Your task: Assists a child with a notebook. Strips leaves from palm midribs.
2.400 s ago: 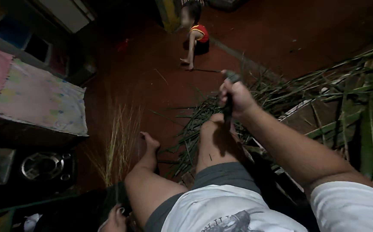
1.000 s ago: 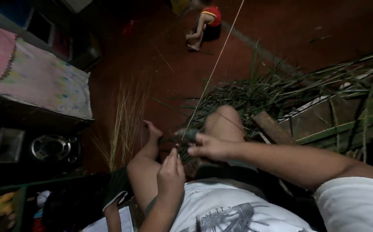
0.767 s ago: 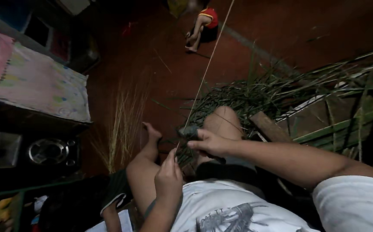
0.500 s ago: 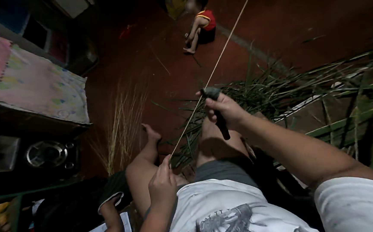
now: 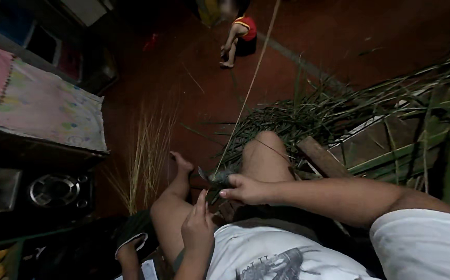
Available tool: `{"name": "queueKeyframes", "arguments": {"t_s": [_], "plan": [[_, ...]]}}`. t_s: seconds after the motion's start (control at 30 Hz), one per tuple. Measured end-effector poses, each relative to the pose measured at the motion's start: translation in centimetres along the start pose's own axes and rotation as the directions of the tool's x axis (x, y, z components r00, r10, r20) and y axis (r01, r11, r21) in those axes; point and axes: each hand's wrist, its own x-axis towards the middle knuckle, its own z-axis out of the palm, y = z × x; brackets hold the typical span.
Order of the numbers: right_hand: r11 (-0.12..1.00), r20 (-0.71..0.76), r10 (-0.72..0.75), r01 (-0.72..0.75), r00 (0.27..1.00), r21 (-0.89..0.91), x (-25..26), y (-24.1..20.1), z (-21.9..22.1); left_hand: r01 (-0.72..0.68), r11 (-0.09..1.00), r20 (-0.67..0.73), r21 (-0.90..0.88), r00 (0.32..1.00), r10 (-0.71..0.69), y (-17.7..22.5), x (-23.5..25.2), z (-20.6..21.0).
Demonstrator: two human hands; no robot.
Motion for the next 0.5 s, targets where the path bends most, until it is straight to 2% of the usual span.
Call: {"name": "queueKeyframes", "arguments": {"t_s": [0.07,0.13,0.2,0.27,0.37,0.5], "plan": [[0.998,-0.060,-0.060,0.061,0.996,0.008,-0.2,-0.7,-0.7,-0.032,0.999,-0.047,0.023,0.998,0.033,-0.5,-0.2,0.1],[0.995,-0.184,-0.059,0.071,0.981,0.063,-0.6,-2.6,-2.0,-0.049,0.997,-0.085,0.053,0.995,0.053,-1.2,-0.4,0.1],[0.987,-0.331,-0.045,0.092,0.942,0.129,-1.1,-4.2,-3.8,-0.071,0.993,-0.117,0.090,0.990,0.081,-2.1,-0.8,-0.1],[0.958,-0.449,-0.114,0.217,0.886,0.186,-1.2,-4.3,-6.0,-0.098,0.987,-0.142,0.129,0.983,0.116,-3.0,-1.4,-0.2],[0.905,-0.532,-0.196,0.361,0.824,0.226,-1.4,-4.9,-8.9,-0.113,0.977,-0.161,0.180,0.977,0.142,-4.3,-2.3,-0.4],[0.880,-0.573,-0.229,0.419,0.787,0.225,-1.5,-5.2,-9.6,-0.125,0.973,-0.168,0.192,0.973,0.158,-6.0,-3.3,-0.4]]}}
